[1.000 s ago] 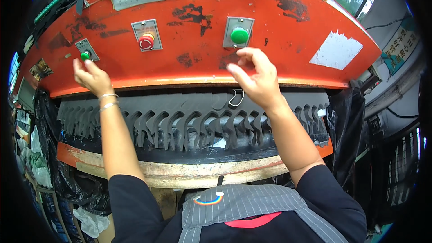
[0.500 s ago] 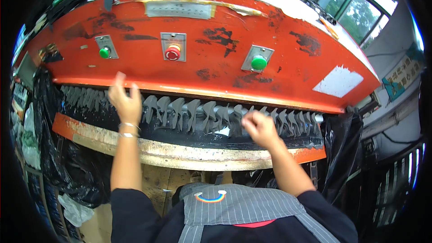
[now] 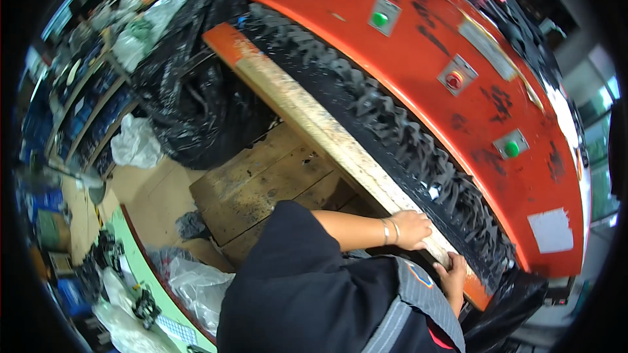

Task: Operate a die-cutting machine to cut shoe upper components from a sheet of material.

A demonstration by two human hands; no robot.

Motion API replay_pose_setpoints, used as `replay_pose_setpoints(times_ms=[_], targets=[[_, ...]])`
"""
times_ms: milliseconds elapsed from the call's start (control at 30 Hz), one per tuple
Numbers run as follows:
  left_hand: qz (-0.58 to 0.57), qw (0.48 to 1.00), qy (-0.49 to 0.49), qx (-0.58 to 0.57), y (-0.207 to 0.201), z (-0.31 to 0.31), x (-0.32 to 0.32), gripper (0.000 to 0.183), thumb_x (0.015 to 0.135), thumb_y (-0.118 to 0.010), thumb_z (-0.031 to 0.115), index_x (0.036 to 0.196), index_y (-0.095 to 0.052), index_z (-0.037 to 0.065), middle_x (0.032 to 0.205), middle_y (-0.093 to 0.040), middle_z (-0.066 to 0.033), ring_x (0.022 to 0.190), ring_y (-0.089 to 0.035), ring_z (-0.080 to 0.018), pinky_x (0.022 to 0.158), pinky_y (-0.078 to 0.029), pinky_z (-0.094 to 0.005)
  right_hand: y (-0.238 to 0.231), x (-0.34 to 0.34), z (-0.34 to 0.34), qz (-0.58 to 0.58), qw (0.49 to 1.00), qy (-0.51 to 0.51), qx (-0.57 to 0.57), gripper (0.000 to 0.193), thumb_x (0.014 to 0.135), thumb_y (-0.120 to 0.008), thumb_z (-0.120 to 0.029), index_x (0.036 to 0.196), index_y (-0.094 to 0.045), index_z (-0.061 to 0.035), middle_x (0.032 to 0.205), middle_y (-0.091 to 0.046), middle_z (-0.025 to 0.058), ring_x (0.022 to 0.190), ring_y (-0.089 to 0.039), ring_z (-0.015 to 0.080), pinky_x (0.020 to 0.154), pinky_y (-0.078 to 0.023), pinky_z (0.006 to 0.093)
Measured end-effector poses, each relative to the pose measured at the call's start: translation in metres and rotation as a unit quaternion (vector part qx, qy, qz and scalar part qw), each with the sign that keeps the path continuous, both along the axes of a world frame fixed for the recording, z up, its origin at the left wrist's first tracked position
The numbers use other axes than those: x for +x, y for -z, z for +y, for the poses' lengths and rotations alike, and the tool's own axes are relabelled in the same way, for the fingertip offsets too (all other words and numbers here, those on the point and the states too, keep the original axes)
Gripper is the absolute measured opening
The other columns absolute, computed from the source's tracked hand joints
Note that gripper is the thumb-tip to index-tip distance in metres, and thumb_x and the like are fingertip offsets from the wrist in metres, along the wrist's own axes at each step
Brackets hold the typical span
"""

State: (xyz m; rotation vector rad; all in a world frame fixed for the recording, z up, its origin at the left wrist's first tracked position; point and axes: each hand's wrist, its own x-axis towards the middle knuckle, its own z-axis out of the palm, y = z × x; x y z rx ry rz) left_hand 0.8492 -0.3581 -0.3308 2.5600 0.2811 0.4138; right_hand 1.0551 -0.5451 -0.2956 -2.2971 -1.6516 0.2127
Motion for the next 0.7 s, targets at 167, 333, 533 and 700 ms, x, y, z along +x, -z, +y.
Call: replay_pose_setpoints(times_ms=[167, 333, 533, 700], targets=[[-0.007, 0.996, -0.087, -0.010, 0.007, -0.019, 0.011, 0.040, 0.084, -0.059, 0.043, 0.091, -0.073, 0.007, 0.101, -0.067, -0.0116, 0.103, -0.061, -0.0271, 0.085, -0.052, -0.0397, 0.022, 0.016, -0.022, -0.112, 0.994, 0.009, -0.004, 0.056, 0.052, -0.088, -0.013, 0.098, -0.059, -0.0005, 0.099, -0.056, 0.0186, 0.096, -0.054, 0.0391, 0.085, -0.045, 0.0449], [-0.034, 0.986, -0.162, 0.020, 0.016, -0.032, 0.030, 0.033, 0.084, -0.055, 0.035, 0.086, -0.075, 0.007, 0.094, -0.070, -0.0119, 0.094, -0.066, -0.0274, 0.080, -0.054, -0.0401, 0.029, 0.034, -0.024, -0.151, 0.988, -0.014, -0.001, 0.054, 0.050, -0.089, -0.016, 0.091, -0.058, 0.0002, 0.094, -0.056, 0.0187, 0.091, -0.054, 0.0391, 0.083, -0.045, 0.0451], [0.012, 0.980, -0.198, -0.026, 0.012, -0.048, 0.030, 0.036, 0.082, -0.062, 0.040, 0.094, -0.075, 0.009, 0.098, -0.071, -0.0119, 0.097, -0.067, -0.0272, 0.083, -0.053, -0.0400, 0.026, 0.038, -0.033, -0.166, 0.985, 0.022, -0.030, 0.053, 0.049, -0.089, -0.026, 0.080, -0.058, 0.0024, 0.084, -0.057, 0.0183, 0.079, -0.057, 0.0368, 0.073, -0.047, 0.0443], [0.039, 0.973, -0.224, -0.037, 0.008, -0.058, 0.026, 0.029, 0.082, -0.063, 0.032, 0.098, -0.075, 0.012, 0.104, -0.071, -0.0087, 0.101, -0.066, -0.0246, 0.083, -0.052, -0.0392, 0.022, 0.039, -0.041, -0.149, 0.989, 0.005, -0.018, 0.050, 0.050, -0.088, -0.027, 0.076, -0.058, 0.0028, 0.082, -0.058, 0.0187, 0.078, -0.058, 0.0361, 0.073, -0.048, 0.0440]])
